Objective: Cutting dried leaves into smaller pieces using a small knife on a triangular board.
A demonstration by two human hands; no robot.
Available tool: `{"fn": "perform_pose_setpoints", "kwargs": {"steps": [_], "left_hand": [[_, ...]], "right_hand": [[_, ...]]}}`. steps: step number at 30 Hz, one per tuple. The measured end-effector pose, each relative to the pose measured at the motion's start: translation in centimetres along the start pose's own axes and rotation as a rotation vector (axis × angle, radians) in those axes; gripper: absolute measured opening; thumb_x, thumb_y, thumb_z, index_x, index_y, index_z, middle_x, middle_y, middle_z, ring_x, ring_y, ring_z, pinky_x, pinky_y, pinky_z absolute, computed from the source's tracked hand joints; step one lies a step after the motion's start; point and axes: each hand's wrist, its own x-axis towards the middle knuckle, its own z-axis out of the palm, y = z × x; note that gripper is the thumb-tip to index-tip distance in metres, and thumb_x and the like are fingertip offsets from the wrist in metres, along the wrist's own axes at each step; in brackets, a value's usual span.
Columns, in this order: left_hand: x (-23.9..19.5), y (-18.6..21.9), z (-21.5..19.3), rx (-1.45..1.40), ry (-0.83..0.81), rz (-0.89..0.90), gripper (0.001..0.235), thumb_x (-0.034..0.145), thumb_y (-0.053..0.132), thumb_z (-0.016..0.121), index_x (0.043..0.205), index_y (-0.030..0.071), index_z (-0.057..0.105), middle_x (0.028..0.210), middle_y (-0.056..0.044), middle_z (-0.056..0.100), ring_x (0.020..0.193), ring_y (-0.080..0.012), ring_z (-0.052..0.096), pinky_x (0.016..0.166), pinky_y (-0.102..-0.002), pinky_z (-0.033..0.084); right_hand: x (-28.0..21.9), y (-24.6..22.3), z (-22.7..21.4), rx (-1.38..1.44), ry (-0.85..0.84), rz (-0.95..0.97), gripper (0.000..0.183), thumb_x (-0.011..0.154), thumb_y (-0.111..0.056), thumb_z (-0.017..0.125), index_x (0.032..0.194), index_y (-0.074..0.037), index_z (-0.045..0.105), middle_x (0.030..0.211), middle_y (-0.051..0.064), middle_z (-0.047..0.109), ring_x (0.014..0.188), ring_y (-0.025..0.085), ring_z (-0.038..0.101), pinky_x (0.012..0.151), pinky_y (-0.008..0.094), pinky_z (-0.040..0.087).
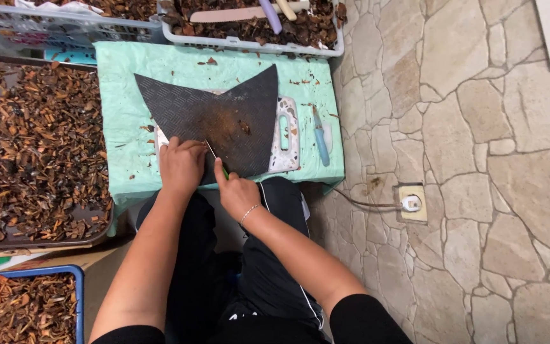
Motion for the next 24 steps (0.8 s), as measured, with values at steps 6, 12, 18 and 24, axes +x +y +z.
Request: {"fn": "perform_pose_setpoints", "kwargs": {"steps": [6,12,18,24], "left_hand": [[0.3,1.0,-1.4,0.016,0.046,0.009,0.005,0.091,0.028,0.077,0.088,0.027,0.081,0.094,0.012,0.075,0.088,-0.0195,0.057,0.075,-0.034,0.041],[0.2,1.0,-1.5,0.005,0.036,0.026,0.007,0.093,0.025,0.077,0.088,0.023,0.081,0.094,0.009,0.074,0.088,-0.0201,0.055,0.074,-0.034,0.039],[0.3,1.1,-1.5,-0.015,0.047,0.034,0.006,0.092,0.024,0.079,0.087,0.022,0.081,0.094,0.009,0.074,0.092,-0.0193,0.057,0.075,-0.034,0.04],[0.2,1.1,-1.5,-0.019,0.034,0.022,0.007,0.093,0.024,0.078,0.087,0.022,0.081,0.094,0.009,0.074,0.091,-0.0191,0.055,0.074,-0.034,0.038]], "right_hand": [[-1.0,1.9,-1.8,0.051,0.025,-0.02,0.059,0.095,-0.015,0.05,0.153,-0.006,0.043,0.075,0.015,0.067,0.055,0.032,0.07,0.045,0.043,0.055],[-1.9,2.2,-2.7,0.198,0.03,0.015,0.053,0.1,-0.017,0.042,0.152,-0.01,0.043,0.083,0.02,0.068,0.058,0.039,0.069,0.047,0.046,0.054],[-1.6,1.6,-3.4,0.258,-0.005,0.059,0.051,0.105,-0.016,0.035,0.155,-0.007,0.04,0.083,0.02,0.07,0.051,0.032,0.066,0.042,0.038,0.051],[-1.4,1.6,-3.6,0.254,-0.041,0.035,0.051,0.105,-0.017,0.035,0.155,-0.006,0.038,0.086,0.021,0.071,0.053,0.032,0.068,0.041,0.039,0.051]]}}
